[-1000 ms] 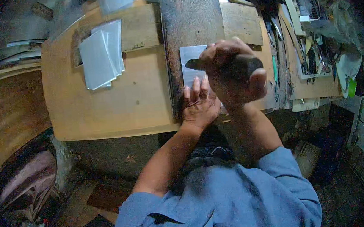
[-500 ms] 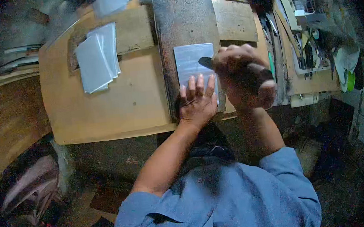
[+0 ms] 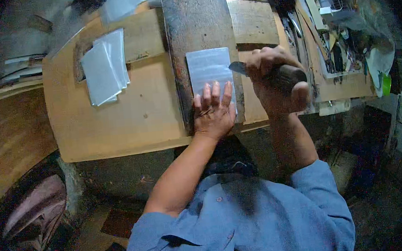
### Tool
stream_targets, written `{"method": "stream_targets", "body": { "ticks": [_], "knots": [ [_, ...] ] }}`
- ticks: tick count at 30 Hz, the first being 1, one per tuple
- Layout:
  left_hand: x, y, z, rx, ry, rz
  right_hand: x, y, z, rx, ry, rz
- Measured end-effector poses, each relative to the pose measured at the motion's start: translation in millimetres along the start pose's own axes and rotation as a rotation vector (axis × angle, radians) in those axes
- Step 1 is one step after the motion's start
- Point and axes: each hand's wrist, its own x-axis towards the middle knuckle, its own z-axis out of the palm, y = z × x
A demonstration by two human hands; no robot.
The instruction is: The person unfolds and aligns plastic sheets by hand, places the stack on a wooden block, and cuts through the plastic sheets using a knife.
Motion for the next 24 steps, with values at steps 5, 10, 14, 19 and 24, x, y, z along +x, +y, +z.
{"method": "stream_targets", "body": {
  "ticks": [5,10,14,19,24],
  "knots": [
    [1.0,-1.5,1.2,-0.003,0.022,-0.007,-5.1,-10.0,22.4,0.177,0.065,-0.076],
    [-3.5,-5.6,3.6,0.058,0.094,0.045,-12.2,-5.6,52.5,0.311,-0.051,0.045],
    [-6.6,-3.6,4.0,-0.032,0.020,-0.003,-13.9,19.0,53.7,0.228,-0.094,-0.024],
    [-1.4,-4.3,3.5,-0.009,0.030,0.023,-15.7,12.2,47.7,0.283,0.040,0.087],
    [-5.5,-2.3,9.6,0.045,0.014,0.023,-9.7,12.9,37.1,0.187,-0.008,0.055]
  ]
}}
